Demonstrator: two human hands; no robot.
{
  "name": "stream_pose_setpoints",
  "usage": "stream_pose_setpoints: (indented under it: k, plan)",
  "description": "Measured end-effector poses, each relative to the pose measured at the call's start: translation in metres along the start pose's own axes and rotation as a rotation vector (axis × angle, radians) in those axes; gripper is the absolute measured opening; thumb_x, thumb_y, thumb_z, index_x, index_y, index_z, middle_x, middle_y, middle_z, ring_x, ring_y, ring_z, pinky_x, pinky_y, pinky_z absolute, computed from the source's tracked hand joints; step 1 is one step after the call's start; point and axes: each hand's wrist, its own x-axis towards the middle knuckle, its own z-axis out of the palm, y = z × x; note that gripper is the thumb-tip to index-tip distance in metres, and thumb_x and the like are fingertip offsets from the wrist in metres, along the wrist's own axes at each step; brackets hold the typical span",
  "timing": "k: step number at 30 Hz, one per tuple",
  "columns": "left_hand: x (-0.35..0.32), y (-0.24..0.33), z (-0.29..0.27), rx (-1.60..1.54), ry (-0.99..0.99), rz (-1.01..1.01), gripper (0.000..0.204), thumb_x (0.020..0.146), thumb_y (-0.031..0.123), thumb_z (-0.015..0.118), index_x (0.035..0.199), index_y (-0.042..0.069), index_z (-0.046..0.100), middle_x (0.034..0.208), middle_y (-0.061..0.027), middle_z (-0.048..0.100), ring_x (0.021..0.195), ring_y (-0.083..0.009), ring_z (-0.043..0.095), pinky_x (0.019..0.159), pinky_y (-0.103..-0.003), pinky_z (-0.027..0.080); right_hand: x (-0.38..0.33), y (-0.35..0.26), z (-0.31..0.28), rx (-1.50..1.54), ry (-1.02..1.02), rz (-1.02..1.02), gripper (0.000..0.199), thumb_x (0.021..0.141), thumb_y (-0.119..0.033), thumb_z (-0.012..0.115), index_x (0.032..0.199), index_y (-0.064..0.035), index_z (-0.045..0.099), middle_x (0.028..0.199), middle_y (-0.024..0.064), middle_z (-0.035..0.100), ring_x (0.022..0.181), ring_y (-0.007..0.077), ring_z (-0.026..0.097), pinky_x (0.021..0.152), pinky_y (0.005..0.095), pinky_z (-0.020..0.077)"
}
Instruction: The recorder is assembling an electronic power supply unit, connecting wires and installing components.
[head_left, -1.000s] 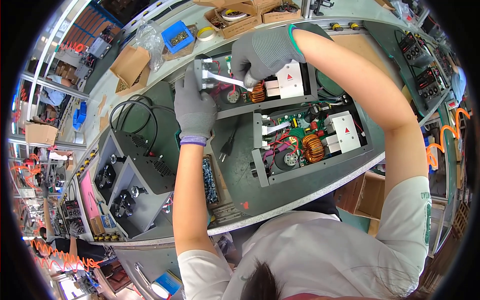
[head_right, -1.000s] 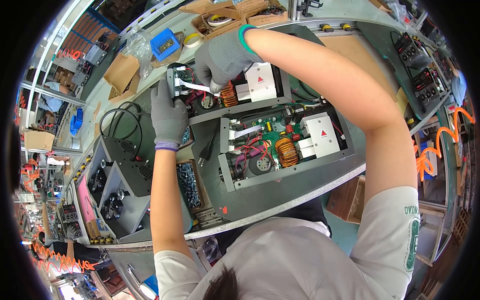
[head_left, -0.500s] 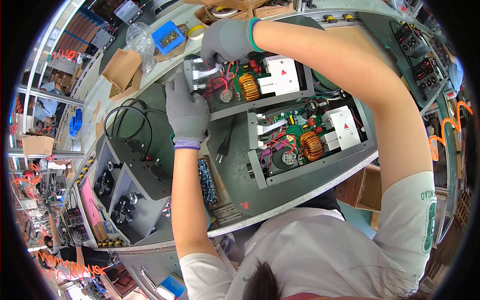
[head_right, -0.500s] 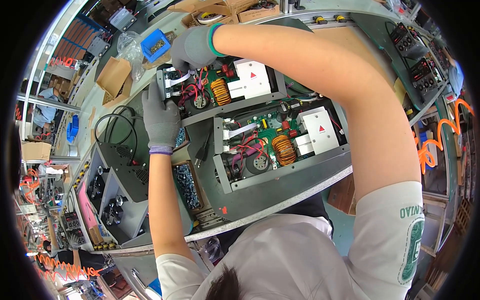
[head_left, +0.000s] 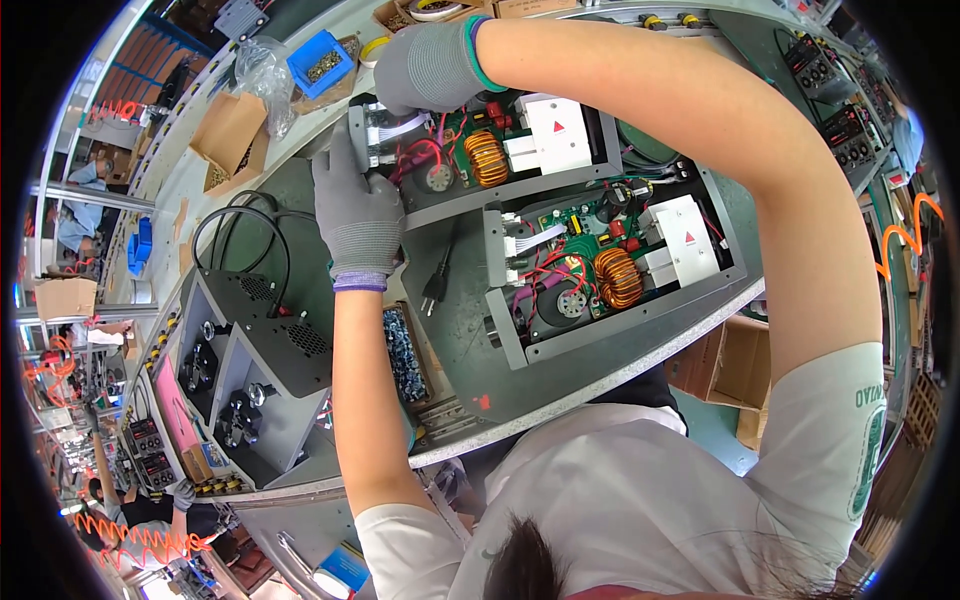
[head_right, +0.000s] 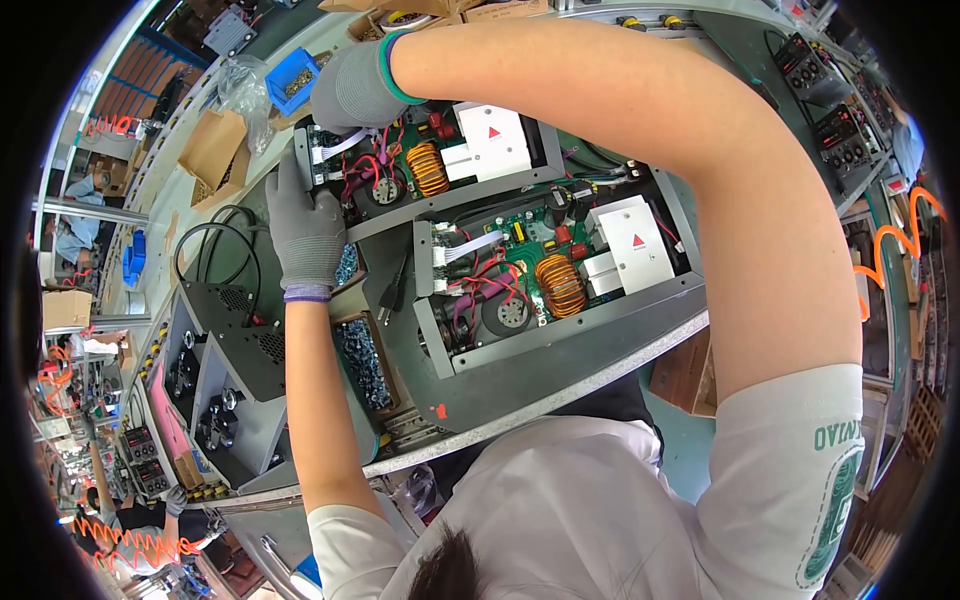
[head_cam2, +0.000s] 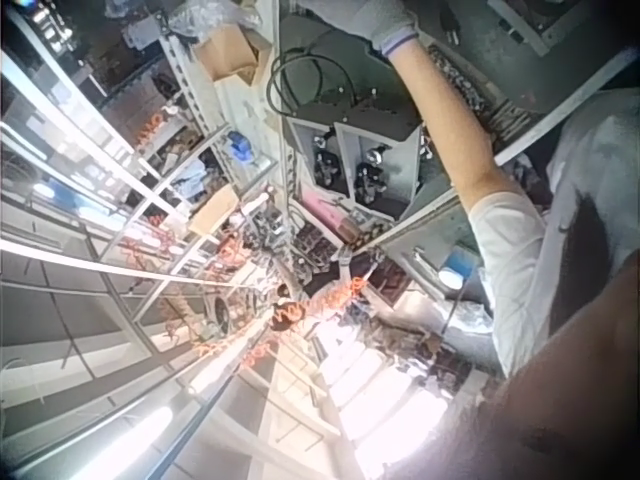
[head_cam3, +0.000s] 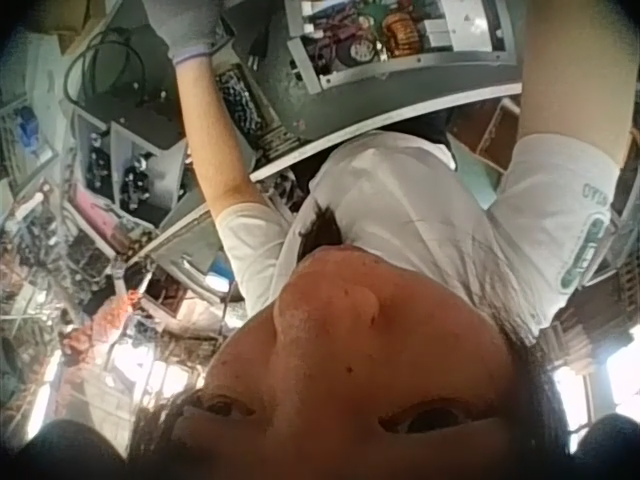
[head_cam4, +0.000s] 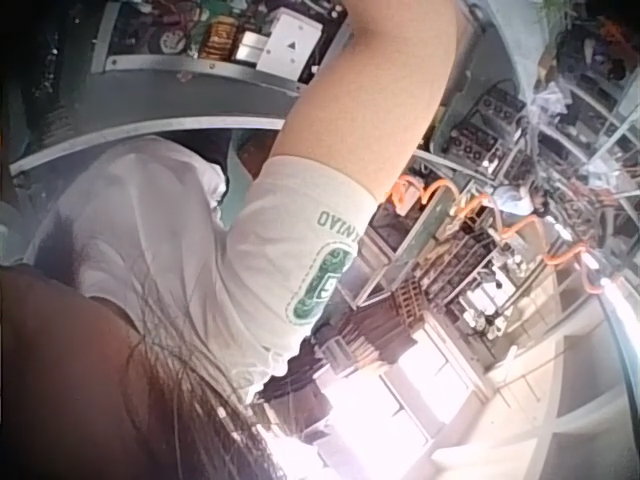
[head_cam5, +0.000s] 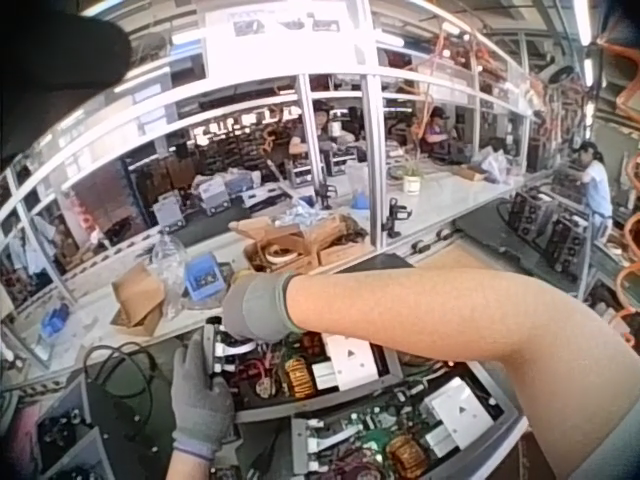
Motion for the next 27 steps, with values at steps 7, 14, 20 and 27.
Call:
stream_pose_setpoints:
  k: [7,14,20,27]
  plan:
    - [-0.001,0.000,0.000,-0.026,0.017,0.028,0.059,0.079,0.005,0.054,0.138,-0.001,0.051,0.116,-0.0265,0.055,0.106,-0.0460,0.058,0.094,-0.051,0.048,-0.004,-0.007,0.010,-0.105,0.060,-0.019,0.019,0.080,-0.012,0.078,0.097,-0.0036,0.077,0.091,0.0157,0.075,0.084,0.0351,0.074,0.073,0.0452,0.0603]
    - [0.001,0.002,-0.003,0.015,0.002,0.000,0.064,0.077,0.000,0.055,0.141,0.003,0.051,0.116,-0.0257,0.056,0.101,-0.0441,0.062,0.087,-0.050,0.052,-0.001,-0.014,0.004,-0.128,0.082,0.022,0.012,0.080,-0.011,0.076,0.092,-0.0088,0.079,0.082,0.0124,0.075,0.080,0.0294,0.075,0.072,0.0389,0.0601]
    - [-0.002,0.003,-0.002,-0.024,0.019,0.020,0.062,0.077,0.000,0.056,0.139,0.003,0.053,0.115,-0.0250,0.057,0.100,-0.0444,0.062,0.087,-0.050,0.052,-0.013,0.007,0.032,0.402,0.243,0.229,0.026,0.093,-0.017,0.062,0.112,-0.0130,0.078,0.102,0.0117,0.075,0.095,0.0291,0.073,0.082,0.0410,0.0580]
    - [-0.002,0.000,-0.004,-0.019,-0.002,0.000,0.060,0.079,0.005,0.053,0.139,0.003,0.051,0.114,-0.0243,0.055,0.100,-0.0434,0.059,0.088,-0.049,0.050,0.004,0.005,0.021,0.800,-0.133,0.594,0.044,0.089,-0.042,0.070,0.116,-0.0081,0.075,0.106,0.0122,0.075,0.089,0.0249,0.072,0.081,0.0390,0.0561]
